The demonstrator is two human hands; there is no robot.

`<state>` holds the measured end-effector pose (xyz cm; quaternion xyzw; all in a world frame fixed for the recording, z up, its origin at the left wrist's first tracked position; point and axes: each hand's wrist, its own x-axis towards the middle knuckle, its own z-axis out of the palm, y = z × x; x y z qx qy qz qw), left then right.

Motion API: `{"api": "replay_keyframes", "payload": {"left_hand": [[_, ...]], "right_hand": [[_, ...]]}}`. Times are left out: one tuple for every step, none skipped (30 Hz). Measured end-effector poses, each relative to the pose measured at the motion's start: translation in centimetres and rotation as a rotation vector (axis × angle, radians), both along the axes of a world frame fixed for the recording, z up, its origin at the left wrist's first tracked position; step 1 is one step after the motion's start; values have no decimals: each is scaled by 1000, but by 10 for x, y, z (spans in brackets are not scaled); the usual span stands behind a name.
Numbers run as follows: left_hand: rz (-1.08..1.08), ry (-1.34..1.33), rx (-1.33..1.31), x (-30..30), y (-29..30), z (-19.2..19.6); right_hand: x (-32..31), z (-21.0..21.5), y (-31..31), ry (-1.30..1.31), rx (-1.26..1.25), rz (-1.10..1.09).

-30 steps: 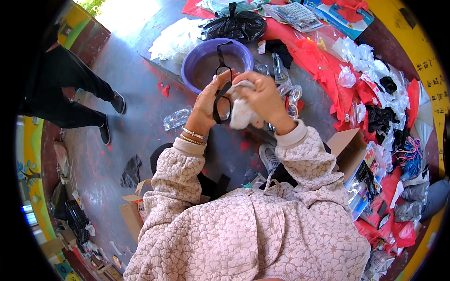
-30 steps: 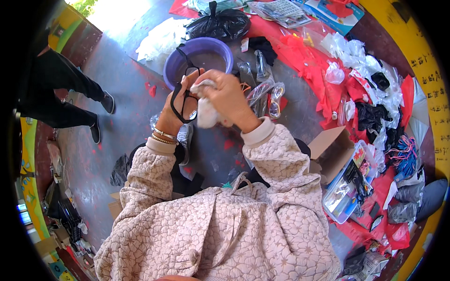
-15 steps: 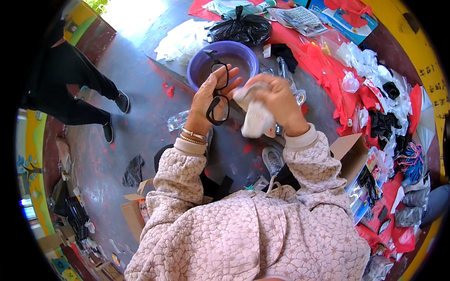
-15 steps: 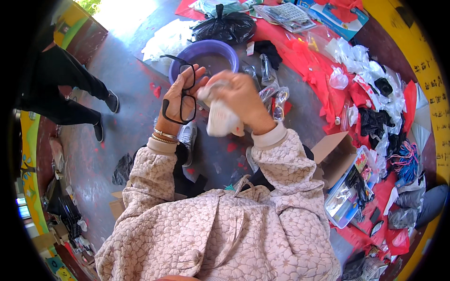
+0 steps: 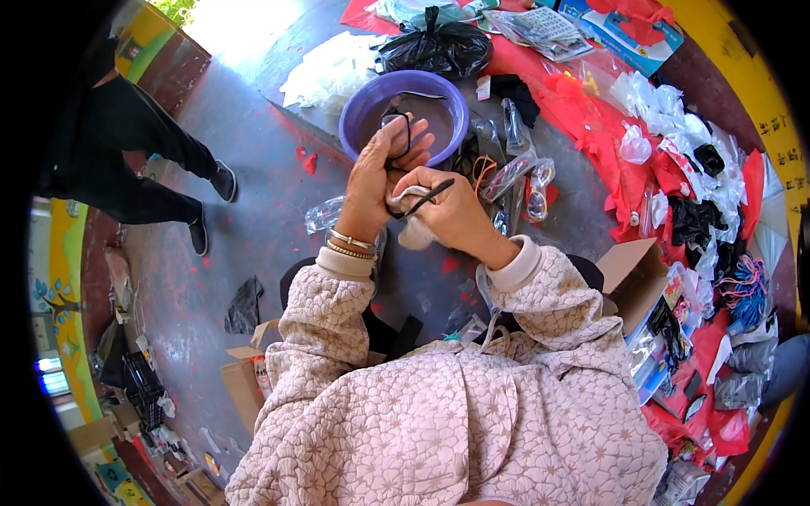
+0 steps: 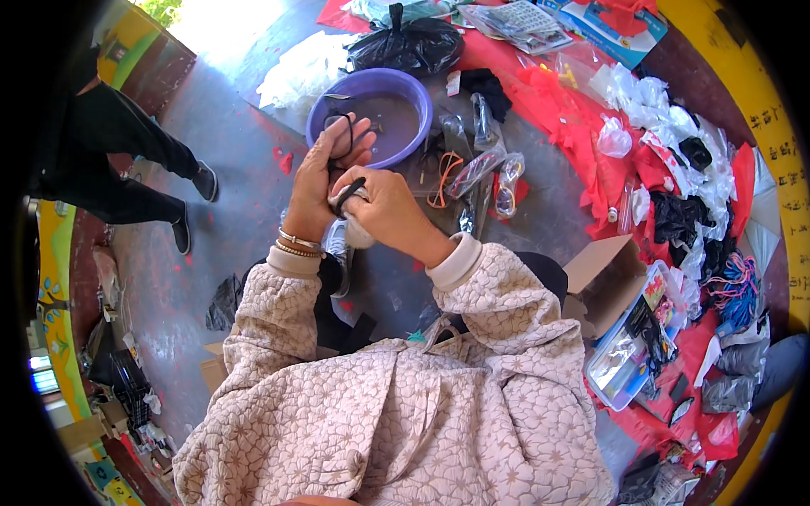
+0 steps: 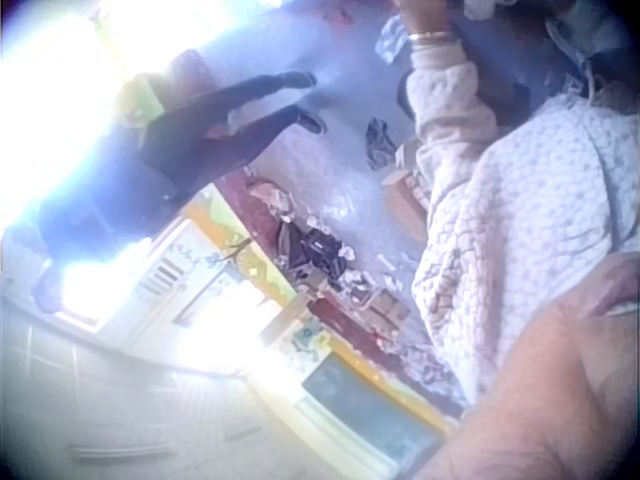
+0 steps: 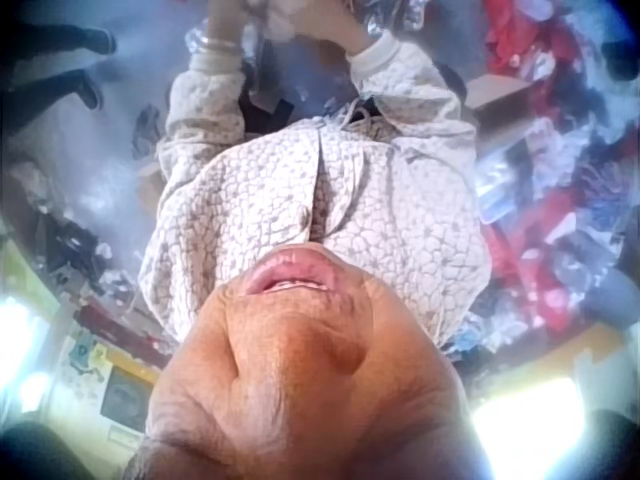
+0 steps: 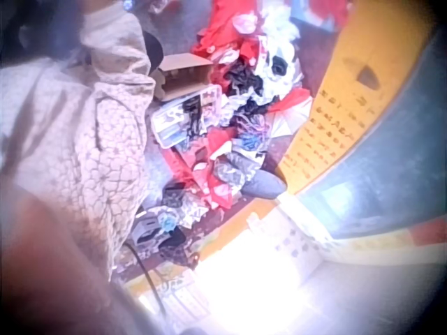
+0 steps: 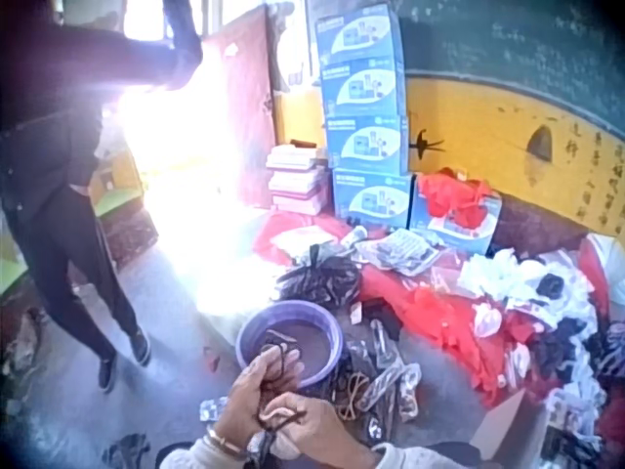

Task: The person sits on the floor and wipes a pair of sunglasses with a white cloth. They remove the sunglasses from a plastic bag, wipe the lenses and frame, and then place them back into the bag.

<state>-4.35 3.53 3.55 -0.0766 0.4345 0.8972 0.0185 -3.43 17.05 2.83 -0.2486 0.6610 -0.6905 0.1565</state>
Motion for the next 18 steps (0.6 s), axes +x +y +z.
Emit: {"api": "replay_keyframes", "payload": {"left_hand": [[0, -6, 8, 0, -3, 0], [-3, -8, 21, -1, -5, -1], [-12, 34, 4, 1, -5, -2], [-25, 59, 34, 0, -5, -2], [-37, 84, 64, 0, -6, -4], [-48, 109, 95, -1, -8, -6], [-57, 77, 82, -4, -9, -11], [-72, 70, 115, -5, -8, -16], [-88, 62, 148, -6, -6, -19], [-112, 50, 180, -6, -3, -21], [-153, 53, 195, -7, -1, -22], [-133, 36, 175, -7, 1, -23], [-104, 22, 154, -7, 0, -23], [-75, 9, 132, -7, -1, -23], [-67, 15, 125, -7, -5, -24], [-81, 45, 158, -7, -8, -27], [-93, 79, 189, -7, -13, -30], [-104, 114, 221, -8, -17, -31]], "right_hand": [[-5, 2, 4, -84, -13, 93], [-9, 9, 9, -165, -22, 182], [-12, 20, 17, -337, 8, 163], [-19, 21, 22, -430, -64, 93], [-25, 24, 28, -484, -152, 12], [-28, 27, 31, -538, -242, -69], [-27, 29, 31, -459, -209, -113], [-25, 30, 29, -381, -176, -155], [-24, 30, 26, -302, -144, -198], [-21, 23, 18, -160, -122, -195], [-18, 11, 13, 45, -9, -175], [-15, 2, 9, 249, 106, -153], [-5, 13, 7, 103, 126, -96], [-8, 13, 10, 70, 121, -38], [-15, 12, 16, 37, 115, 20], [-21, 14, 23, 8, 109, 81], [-25, 26, 32, -119, 106, 4], [-34, 23, 41, -330, -26, -91]]}}
